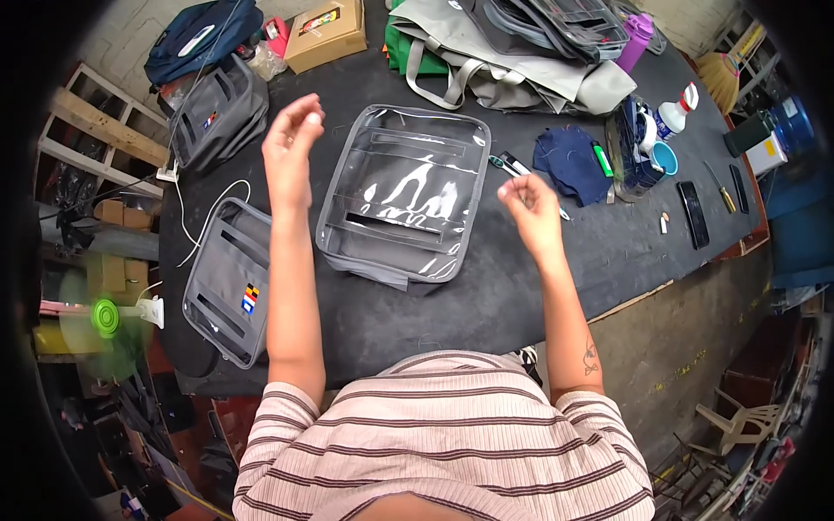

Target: The person uses a small utility knife to trim excess material and threads from the edges of a manufactured bag component.

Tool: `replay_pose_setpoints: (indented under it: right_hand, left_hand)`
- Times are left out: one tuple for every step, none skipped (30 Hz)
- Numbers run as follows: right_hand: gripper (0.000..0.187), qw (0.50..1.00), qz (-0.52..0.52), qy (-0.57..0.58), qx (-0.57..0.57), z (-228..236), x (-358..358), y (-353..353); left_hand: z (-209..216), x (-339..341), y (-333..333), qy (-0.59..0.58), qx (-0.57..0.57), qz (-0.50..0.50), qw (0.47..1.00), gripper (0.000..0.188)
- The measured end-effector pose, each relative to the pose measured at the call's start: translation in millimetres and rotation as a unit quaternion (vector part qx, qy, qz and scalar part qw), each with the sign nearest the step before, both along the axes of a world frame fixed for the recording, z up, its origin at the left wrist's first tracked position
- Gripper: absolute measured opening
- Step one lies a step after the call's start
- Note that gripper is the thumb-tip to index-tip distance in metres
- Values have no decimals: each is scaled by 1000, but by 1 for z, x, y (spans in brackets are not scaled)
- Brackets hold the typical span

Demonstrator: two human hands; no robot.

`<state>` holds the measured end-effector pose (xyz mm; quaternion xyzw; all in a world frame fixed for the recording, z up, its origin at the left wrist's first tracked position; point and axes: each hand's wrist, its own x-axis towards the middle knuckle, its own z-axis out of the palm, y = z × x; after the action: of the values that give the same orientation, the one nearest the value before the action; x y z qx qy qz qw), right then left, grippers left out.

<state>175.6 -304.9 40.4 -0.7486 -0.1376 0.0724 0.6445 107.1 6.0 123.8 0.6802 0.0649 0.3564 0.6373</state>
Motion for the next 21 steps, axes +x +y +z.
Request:
replay_pose_setpoints:
  right_hand:
    - [14, 997, 40, 68, -11, -2, -6, -4]
    - [15, 991, 52, 120, -38, -3, -12, -3]
    - [16, 987, 69, 141, -41, 1, -21, -1]
    - [17, 982, 88, 161, -43, 2, -29, 1]
    - [20, 977, 109, 179, -26, 0, -36, 4]
    - [20, 974, 128, 185, -13, -4, -38, 5]
    - [19, 971, 145, 191, -1, -8, -39, 4]
    - [18, 965, 160, 205, 40, -10, -39, 4]
    - [18, 965, 159, 206, 41, -11, -39, 5]
    - [18, 969, 145, 196, 35, -11, -39, 5]
    - [18, 973, 132, 186, 30, -11, -38, 4]
    - [18, 973, 131, 186, 30, -13, -37, 3]
    - [19, 980, 116, 158, 23, -17, -35, 0]
    - [19, 986, 101, 129, 16, -19, -34, -1]
    - [18, 988, 76, 133, 3, -14, -35, -1]
    - [18, 988, 75, 133, 4, -15, -34, -2]
    - [17, 989, 56, 134, -8, -16, -34, -4]
    - [16, 990, 36, 134, -20, -17, -32, -6]
    - [16, 990, 33, 133, -20, -19, -31, -7]
    - [15, 991, 27, 130, -19, -22, -29, -8]
    - [13, 992, 20, 127, -18, -24, -28, -9]
  left_hand:
    - [-4, -6, -10, 11, -10, -24, 1000, 26]
    - [-12, -11, -22, 18, -11, -57, 998, 21]
    - [-16, -18, -40, 54, -38, -90, 994, 19]
    - [-27, -24, -53, 74, -26, -122, 989, 19]
    - [-36, -31, -63, 117, -27, -156, 980, 19]
    - [-54, -34, -70, 143, -18, -173, 974, 18]
    - [-57, -38, -83, 148, -1, -176, 973, 17]
    - [-58, -43, -90, 183, 25, -175, 967, 16]
    - [-60, -45, -95, 186, 70, -166, 966, 16]
    - [-62, -48, -98, 193, 84, -163, 964, 17]
    - [-62, -50, -102, 198, 99, -160, 962, 17]
    - [-63, -52, -105, 193, 100, -150, 965, 18]
    - [-65, -53, -106, 193, 101, -151, 964, 18]
    - [-67, -53, -108, 187, 135, -133, 964, 18]
    - [-68, -54, -108, 181, 168, -114, 962, 18]
    - [-69, -54, -109, 182, 188, -105, 959, 11]
    - [-74, -54, -109, 200, 208, -111, 951, 6]
    - [-75, -54, -109, 217, 226, -118, 942, 6]
    - [-75, -55, -111, 226, 247, -117, 935, 14]
    - [-77, -54, -110, 225, 247, -118, 935, 14]
    - [-77, -54, -109, 216, 270, -122, 931, 14]
